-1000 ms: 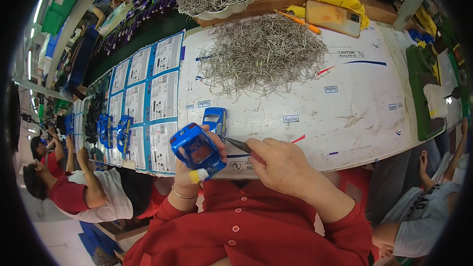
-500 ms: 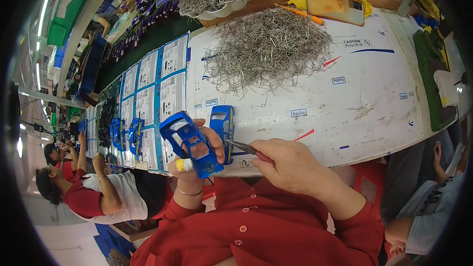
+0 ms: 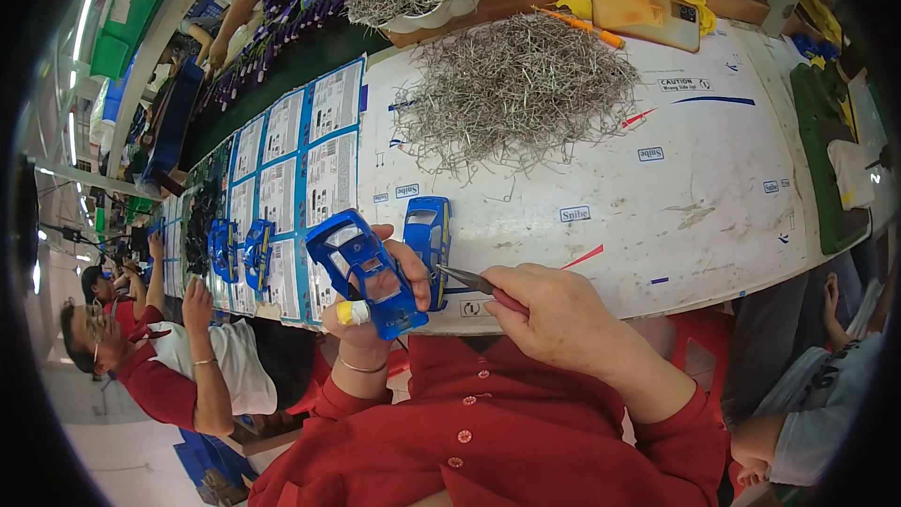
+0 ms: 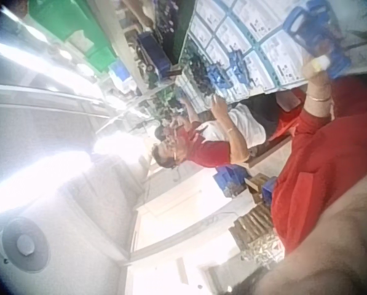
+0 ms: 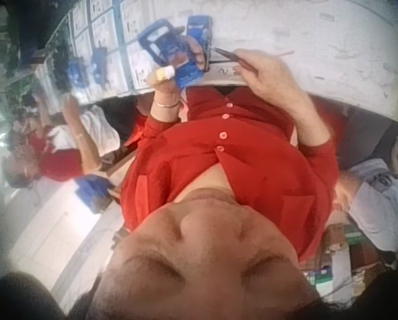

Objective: The person assembles toy cars by trimming and attaching wire pieces inside the toy car shells using pliers, then placing the shells on the table.

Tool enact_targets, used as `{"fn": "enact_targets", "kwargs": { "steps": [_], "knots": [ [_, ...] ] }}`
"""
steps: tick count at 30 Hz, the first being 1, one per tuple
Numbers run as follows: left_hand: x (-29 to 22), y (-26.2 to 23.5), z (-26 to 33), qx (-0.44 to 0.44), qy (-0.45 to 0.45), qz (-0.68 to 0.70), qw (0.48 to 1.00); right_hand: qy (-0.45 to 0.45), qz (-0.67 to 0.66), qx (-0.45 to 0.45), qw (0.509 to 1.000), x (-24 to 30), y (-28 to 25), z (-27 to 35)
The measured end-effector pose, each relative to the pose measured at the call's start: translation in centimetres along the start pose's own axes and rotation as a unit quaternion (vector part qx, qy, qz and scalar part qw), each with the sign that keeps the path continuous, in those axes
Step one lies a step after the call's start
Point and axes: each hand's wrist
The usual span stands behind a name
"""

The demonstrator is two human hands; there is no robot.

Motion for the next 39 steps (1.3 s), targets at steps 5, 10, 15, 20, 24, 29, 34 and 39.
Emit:
{"fn": "enact_targets", "kwargs": {
  "steps": [5,10,15,20,24,29,34,39],
  "knots": [
    [0.2,0.0,0.2,0.001,0.022,0.013,1.000,0.008,0.021,0.005,1.000,0.2,0.4,0.0],
    [-0.1,-0.2,-0.2,-0.025,0.088,-0.057,0.994,-0.030,0.021,-0.054,0.998,0.4,0.9,0.0],
    [-0.4,0.9,0.0,-0.064,0.130,-0.076,0.987,-0.060,0.067,-0.042,0.995,1.3,1.8,-0.5],
    [-0.1,0.9,-0.2,-0.039,0.161,-0.052,0.985,-0.070,0.122,-0.049,0.989,1.8,2.8,-0.9],
    [0.3,1.3,-0.2,-0.060,0.222,-0.059,0.971,-0.072,0.164,-0.048,0.983,2.1,3.2,-1.3],
    [0.3,-0.3,0.1,-0.003,0.226,-0.050,0.973,-0.072,0.175,-0.042,0.981,2.4,3.6,-1.6],
    [0.4,-0.9,0.3,-0.013,0.243,-0.060,0.968,-0.056,0.187,-0.029,0.980,2.6,3.9,-1.9],
    [0.3,-1.0,0.6,-0.029,0.250,-0.073,0.965,-0.060,0.190,-0.025,0.980,2.7,4.1,-2.1]
  ]
}}
Point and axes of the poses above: each hand's wrist, its own z-axis away from the middle knuckle, its own y-axis out of the palm, x = y × z, and after that the axes turned 5 degrees about -z, right-handed
